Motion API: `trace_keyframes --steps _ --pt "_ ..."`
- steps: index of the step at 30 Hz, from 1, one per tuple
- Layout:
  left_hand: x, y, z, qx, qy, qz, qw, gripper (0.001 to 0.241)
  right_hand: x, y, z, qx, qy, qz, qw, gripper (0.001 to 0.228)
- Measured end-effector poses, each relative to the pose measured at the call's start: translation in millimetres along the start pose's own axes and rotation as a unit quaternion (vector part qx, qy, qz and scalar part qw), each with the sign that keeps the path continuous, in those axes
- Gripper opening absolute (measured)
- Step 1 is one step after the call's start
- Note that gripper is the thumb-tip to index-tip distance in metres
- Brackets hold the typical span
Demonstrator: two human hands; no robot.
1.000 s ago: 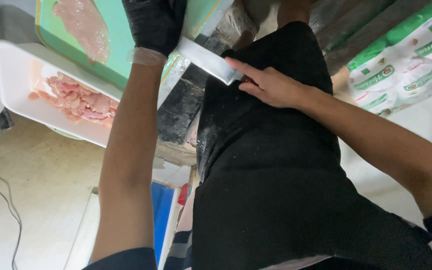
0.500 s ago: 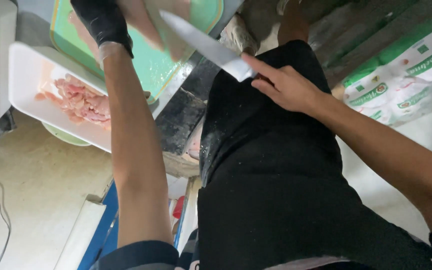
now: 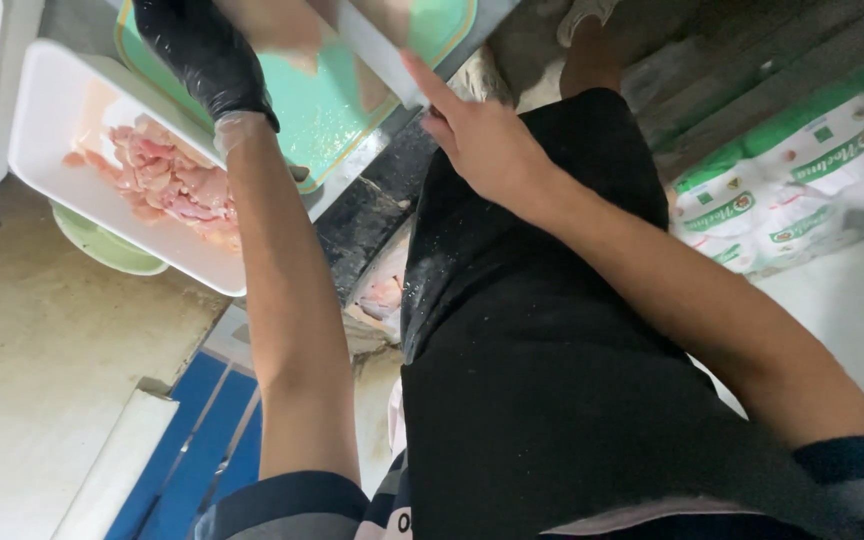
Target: Cutting raw chicken breasts into smaller pieces on a cutting board using a knife in a commercial kitchen setting.
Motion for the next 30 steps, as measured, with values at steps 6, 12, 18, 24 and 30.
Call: trace_keyframes --steps 6,12,18,24,30 --pt "-48.9 -24.5 43.8 -0.136 0.025 -0.013 0.990 0.042 16.5 27.3 54.3 0.057 -0.095 0.016 0.994 0.069" --pt "-72.8 15.6 48.5 -0.199 0.089 -0.112 0.970 0.057 -13.5 17.8 74.9 0.107 -0.145 0.064 0.982 0.070" --pt "-49.8 71.9 21.3 -0.082 -0.028 -0.173 0.981 0.025 -35.9 -17.7 55.2 0.077 -0.081 -0.013 0.994 0.067" --pt "-50.2 52.5 34.1 -0.070 0.012 -0.155 0.985 0.030 -28.8 -51.5 1.6 0.024 -0.040 -0.028 0.999 0.060" --pt "-83.3 92.4 6.9 -0.060 0.044 -0.160 0.984 0.029 -32.0 -23.1 40.1 0.027 -0.069 0.063 0.995 0.066"
Point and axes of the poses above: each hand's wrist, its own z-axis away from the middle knuckle, its own x-axis out of the palm, y = z × x, the point moved 10 cm from there along -z, towards the middle knuckle, and after that the axes turned 13 degrees about x, right-handed, at the moved point
